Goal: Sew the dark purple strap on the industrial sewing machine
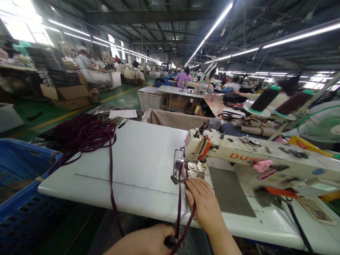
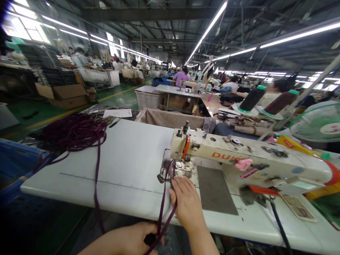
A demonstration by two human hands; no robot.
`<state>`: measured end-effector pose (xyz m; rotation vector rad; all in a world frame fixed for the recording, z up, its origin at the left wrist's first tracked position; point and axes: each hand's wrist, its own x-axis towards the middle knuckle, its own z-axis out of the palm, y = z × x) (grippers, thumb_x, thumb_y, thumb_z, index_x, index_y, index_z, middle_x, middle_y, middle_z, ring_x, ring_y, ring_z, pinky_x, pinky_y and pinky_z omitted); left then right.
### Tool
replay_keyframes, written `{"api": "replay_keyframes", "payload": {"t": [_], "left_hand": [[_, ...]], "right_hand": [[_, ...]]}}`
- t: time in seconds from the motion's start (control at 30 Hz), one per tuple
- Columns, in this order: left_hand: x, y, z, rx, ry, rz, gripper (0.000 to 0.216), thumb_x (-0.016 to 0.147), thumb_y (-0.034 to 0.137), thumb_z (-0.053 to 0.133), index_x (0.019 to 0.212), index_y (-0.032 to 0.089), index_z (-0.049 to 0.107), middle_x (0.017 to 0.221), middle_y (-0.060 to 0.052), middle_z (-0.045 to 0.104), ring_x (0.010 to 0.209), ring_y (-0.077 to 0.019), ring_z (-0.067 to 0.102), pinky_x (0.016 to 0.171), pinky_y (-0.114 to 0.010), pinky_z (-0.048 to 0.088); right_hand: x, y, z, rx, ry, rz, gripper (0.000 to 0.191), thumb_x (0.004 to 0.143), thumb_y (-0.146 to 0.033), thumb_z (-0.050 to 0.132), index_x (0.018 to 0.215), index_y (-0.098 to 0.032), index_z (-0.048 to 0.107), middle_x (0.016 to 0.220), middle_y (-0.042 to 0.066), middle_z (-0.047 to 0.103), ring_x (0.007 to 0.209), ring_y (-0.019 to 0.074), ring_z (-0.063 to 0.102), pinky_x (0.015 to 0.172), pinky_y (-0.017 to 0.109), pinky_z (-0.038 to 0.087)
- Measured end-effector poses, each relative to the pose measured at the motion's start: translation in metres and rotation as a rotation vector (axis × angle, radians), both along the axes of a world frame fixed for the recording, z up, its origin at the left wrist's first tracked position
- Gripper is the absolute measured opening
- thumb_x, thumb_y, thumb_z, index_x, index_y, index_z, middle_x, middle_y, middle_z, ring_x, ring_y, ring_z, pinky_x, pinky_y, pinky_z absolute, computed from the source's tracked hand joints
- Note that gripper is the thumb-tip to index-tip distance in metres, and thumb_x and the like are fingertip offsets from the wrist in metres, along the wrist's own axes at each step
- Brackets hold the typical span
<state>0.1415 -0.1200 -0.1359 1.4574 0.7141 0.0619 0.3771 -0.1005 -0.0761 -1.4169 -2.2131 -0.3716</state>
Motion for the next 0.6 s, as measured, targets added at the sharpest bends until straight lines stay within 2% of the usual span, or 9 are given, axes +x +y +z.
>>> {"api": "replay_keyframes", "payload": {"t": [0.07,0.13,0.2,0.3,0.37,0.47,0.6], "left_hand": [[0.006,0.0,0.017,-0.163,-0.102,0.062,0.033,0.076,0.045,0.082,0.096,0.02,0.077,0.093,-0.004,0.074,0.089,-0.0236,0.066,0.086,-0.036,0.05],[0.012,0.003,0.038,-0.321,-0.264,0.137,0.039,0.082,0.054,0.079,0.091,0.017,0.074,0.091,-0.007,0.075,0.093,-0.0234,0.068,0.093,-0.036,0.05],[0.017,0.01,0.056,-0.418,-0.342,0.177,0.047,0.08,0.059,0.082,0.094,0.016,0.07,0.088,-0.009,0.075,0.087,-0.022,0.071,0.09,-0.037,0.051],[0.026,0.029,0.076,-0.502,-0.398,0.307,0.048,0.075,0.049,0.09,0.1,0.017,0.066,0.088,-0.008,0.075,0.079,-0.0215,0.073,0.082,-0.037,0.055],[0.032,0.049,0.084,-0.527,-0.44,0.456,0.035,0.079,0.032,0.088,0.1,0.016,0.065,0.092,-0.008,0.075,0.083,-0.0224,0.074,0.083,-0.039,0.058],[0.042,0.085,0.091,-0.611,-0.458,0.665,0.004,0.092,0.01,0.069,0.096,0.011,0.067,0.082,-0.008,0.073,0.074,-0.0187,0.072,0.081,-0.037,0.06],[0.053,0.131,0.096,-0.679,-0.497,0.767,0.022,0.104,0.014,0.053,0.091,0.007,0.069,0.075,-0.009,0.069,0.067,-0.0173,0.068,0.072,-0.033,0.06]], "right_hand": [[0.0,0.0,0.0,-0.003,-0.013,-0.001,0.032,0.109,-0.03,0.051,0.128,-0.016,0.072,0.131,0.012,0.075,0.121,0.0262,0.071,0.114,0.05,0.052],[0.001,0.0,0.0,-0.003,-0.014,0.004,0.032,0.109,-0.029,0.05,0.128,-0.016,0.072,0.131,0.012,0.075,0.121,0.0259,0.071,0.114,0.05,0.052],[0.001,0.0,0.0,0.0,-0.011,0.006,0.032,0.11,-0.029,0.049,0.128,-0.016,0.072,0.131,0.012,0.075,0.122,0.026,0.071,0.114,0.05,0.052],[0.002,-0.001,0.0,0.012,-0.009,0.004,0.033,0.11,-0.029,0.047,0.128,-0.016,0.071,0.131,0.012,0.075,0.122,0.0262,0.07,0.114,0.05,0.052],[0.002,-0.001,-0.001,0.016,-0.004,0.004,0.033,0.11,-0.028,0.046,0.129,-0.016,0.071,0.131,0.012,0.075,0.122,0.0255,0.071,0.114,0.049,0.052],[0.001,0.0,-0.002,0.013,0.006,0.0,0.032,0.11,-0.028,0.047,0.128,-0.016,0.071,0.13,0.011,0.076,0.121,0.025,0.071,0.115,0.049,0.051],[0.0,0.0,-0.003,0.013,0.013,-0.011,0.031,0.11,-0.03,0.048,0.127,-0.018,0.072,0.128,0.011,0.076,0.12,0.0257,0.071,0.113,0.05,0.052]]}}
